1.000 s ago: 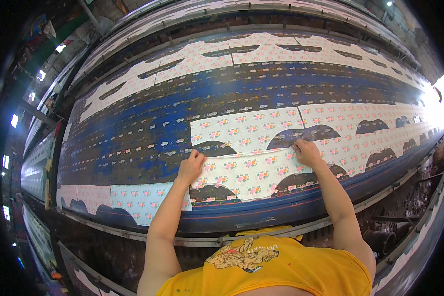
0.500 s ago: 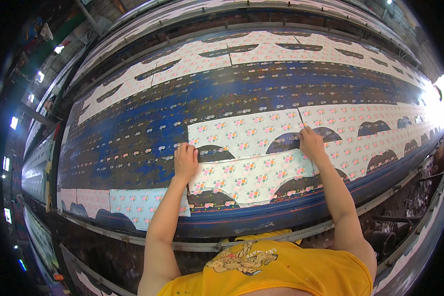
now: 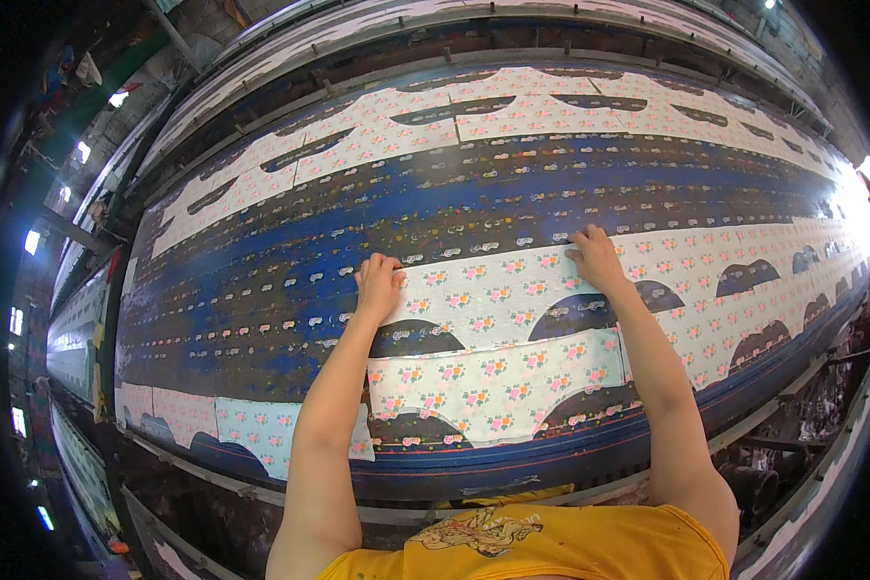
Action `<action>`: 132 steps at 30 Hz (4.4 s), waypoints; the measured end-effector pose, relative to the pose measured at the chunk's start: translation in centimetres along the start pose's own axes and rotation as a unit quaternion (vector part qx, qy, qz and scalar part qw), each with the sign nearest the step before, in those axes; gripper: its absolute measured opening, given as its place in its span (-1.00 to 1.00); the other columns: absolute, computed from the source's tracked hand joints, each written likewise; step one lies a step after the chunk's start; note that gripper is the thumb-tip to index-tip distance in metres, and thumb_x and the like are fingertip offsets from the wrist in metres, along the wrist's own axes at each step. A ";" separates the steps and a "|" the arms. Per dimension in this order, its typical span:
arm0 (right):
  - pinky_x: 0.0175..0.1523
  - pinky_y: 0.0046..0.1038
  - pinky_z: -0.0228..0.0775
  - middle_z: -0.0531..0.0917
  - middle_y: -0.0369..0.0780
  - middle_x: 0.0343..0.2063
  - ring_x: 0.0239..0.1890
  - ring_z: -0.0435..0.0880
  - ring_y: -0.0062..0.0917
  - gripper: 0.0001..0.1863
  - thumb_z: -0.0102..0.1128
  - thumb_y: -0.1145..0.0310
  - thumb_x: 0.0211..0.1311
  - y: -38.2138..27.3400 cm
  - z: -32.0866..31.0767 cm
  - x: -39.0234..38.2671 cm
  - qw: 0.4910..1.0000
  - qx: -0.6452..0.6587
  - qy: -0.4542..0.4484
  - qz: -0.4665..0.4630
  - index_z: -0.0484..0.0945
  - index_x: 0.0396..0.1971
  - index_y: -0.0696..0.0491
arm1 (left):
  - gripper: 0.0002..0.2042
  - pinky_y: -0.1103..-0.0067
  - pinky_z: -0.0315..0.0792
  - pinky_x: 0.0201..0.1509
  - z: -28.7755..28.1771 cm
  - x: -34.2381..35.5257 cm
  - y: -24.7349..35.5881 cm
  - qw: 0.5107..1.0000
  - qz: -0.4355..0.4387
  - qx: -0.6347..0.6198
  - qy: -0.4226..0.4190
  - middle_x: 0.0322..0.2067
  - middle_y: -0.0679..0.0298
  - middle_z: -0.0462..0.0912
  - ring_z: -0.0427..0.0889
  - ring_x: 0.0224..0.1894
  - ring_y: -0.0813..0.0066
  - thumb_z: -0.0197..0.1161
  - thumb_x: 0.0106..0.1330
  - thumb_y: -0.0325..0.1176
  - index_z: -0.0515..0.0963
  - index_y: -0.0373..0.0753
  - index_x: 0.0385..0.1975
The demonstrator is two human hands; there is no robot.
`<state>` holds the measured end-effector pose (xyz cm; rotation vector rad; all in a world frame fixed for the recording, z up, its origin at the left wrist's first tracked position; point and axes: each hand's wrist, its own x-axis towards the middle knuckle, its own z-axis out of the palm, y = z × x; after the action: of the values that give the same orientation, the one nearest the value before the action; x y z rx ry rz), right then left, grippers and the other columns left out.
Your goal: The person repeatedly picks up patterned fabric pieces from a large blue surface and places them in a row, aligning them with previously placed pieces. The person handles the fabric by hand, smoothing and adjusting each piece as it is laid down.
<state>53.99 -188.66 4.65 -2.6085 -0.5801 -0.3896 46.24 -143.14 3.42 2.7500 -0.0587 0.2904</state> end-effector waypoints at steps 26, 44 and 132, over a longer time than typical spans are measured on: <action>-0.35 -0.25 0.45 0.57 -0.09 -0.46 -0.41 0.63 -0.12 -0.79 0.26 0.70 0.12 -10.3 -10.2 -8.4 0.976 0.097 0.180 -0.072 0.47 -0.31 0.12 | -0.88 0.39 0.42 -0.25 -11.2 -8.0 8.2 0.956 0.112 -0.244 0.122 -0.40 0.07 0.43 0.49 -0.37 0.07 0.06 0.31 -0.68 0.32 -0.30 -0.31; -0.39 -0.39 0.43 0.64 -0.10 -0.53 -0.53 0.63 -0.33 -0.91 0.30 0.54 0.25 -11.0 -23.0 -27.5 0.984 0.113 0.113 0.075 0.55 -0.38 0.20 | -0.88 0.50 0.43 -0.33 -12.7 -21.0 16.4 0.945 0.155 -0.288 0.012 -0.40 0.17 0.52 0.54 -0.41 0.32 0.23 0.45 -0.42 0.56 -0.34 -0.29; 0.00 -0.16 0.45 0.59 -0.12 -0.26 -0.11 0.58 -0.15 -0.77 0.39 0.40 0.12 -6.0 -4.8 -14.3 0.996 0.081 -0.025 -0.035 0.65 -0.23 0.13 | -0.89 0.22 0.32 0.07 -1.3 -17.1 6.1 0.998 0.011 0.022 0.057 -0.17 0.25 0.51 0.50 -0.03 0.17 0.28 0.30 -0.44 0.62 -0.17 -0.21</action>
<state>37.92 -190.80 5.77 -2.4539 -0.6929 -0.2867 28.82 -148.32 3.28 2.7724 -0.0542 0.4592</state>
